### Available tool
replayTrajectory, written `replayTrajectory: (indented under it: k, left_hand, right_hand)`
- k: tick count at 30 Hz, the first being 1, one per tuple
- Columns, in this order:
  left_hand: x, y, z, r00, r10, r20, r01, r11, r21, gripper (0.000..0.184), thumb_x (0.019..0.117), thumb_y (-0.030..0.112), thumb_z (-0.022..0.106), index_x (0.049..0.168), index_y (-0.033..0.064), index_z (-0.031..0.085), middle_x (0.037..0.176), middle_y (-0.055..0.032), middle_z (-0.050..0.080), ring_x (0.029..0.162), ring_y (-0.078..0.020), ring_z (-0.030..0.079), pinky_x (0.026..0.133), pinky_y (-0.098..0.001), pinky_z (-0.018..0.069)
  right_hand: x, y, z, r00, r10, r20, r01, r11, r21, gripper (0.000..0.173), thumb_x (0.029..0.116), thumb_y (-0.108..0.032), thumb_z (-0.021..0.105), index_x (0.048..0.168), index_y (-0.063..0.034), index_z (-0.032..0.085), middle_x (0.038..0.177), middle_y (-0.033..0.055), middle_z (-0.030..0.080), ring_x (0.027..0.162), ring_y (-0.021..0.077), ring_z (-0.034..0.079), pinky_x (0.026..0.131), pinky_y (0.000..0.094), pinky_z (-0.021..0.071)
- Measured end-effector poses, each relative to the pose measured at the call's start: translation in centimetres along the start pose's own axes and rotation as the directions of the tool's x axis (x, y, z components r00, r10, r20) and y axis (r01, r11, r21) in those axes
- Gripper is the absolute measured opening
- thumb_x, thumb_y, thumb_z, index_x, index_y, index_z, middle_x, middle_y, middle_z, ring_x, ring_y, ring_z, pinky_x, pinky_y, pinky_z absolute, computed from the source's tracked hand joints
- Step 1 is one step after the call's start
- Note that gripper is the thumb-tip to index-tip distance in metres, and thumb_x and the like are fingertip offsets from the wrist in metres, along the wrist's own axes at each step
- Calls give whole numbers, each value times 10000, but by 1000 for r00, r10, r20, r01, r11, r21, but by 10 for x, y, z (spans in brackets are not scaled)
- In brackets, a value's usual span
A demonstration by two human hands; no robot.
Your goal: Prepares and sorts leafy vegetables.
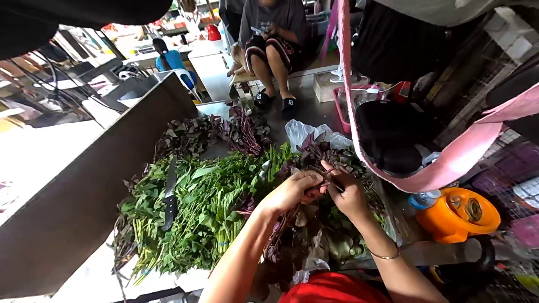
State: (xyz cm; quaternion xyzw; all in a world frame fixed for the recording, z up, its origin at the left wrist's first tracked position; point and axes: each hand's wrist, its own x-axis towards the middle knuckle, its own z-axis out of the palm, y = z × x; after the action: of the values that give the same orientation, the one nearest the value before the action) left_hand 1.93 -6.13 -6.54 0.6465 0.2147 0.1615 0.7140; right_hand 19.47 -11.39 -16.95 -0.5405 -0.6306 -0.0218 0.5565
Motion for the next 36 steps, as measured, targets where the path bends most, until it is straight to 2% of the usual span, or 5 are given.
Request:
replayTrajectory:
  k: [13, 18, 22, 30, 36]
  left_hand:
    - [-19, 0, 22, 964, 247, -101, -132, 772, 622, 330, 1091, 206, 407, 1080, 23, 682, 890, 37, 621, 794, 40, 543, 761, -173, 464]
    - [-33, 2, 29, 936, 338, -99, -199, 739, 644, 371, 1104, 205, 372, 1078, -16, 669, 929, -17, 654, 856, 5, 601, 816, -196, 505]
    - [-43, 5, 19, 930, 344, -132, -145, 670, 729, 392, 1103, 266, 393, 1133, -17, 661, 955, -74, 663, 842, -70, 607, 797, -256, 505]
    - [-104, 136, -52, 770, 615, -167, -165, 446, 880, 223, 1039, 156, 494, 1214, 88, 613, 944, 96, 663, 812, 35, 623, 731, -176, 544]
    - [-50, 185, -138, 776, 601, -194, -19, 329, 944, 236, 1079, 185, 472, 1229, 37, 580, 983, -4, 652, 862, -31, 639, 813, -239, 547]
  right_hand:
    - [1, -30, -23, 994, -100, 35, 98, 993, 68, 265, 970, -220, 613, 1067, -29, 769, 1098, 119, 768, 965, 177, 725, 880, 320, 568]
    - [-20, 22, -15, 952, 256, 166, -250, 967, -56, 341, 978, -186, 541, 1175, 36, 709, 1028, 198, 731, 904, 325, 711, 820, 533, 567]
    - [-27, 27, -28, 870, 436, 231, -430, 900, -77, 413, 1011, -208, 545, 1365, -13, 631, 1088, 178, 716, 833, 244, 688, 773, 433, 581]
    - [-34, 25, -43, 794, 497, 351, -537, 843, 21, 395, 980, -174, 586, 1343, -24, 631, 978, 93, 692, 588, 92, 577, 562, 299, 538]
    - [-51, 36, -44, 783, 527, 331, -582, 808, 89, 410, 943, -162, 593, 1322, -14, 643, 954, 60, 693, 520, 44, 545, 485, 228, 510]
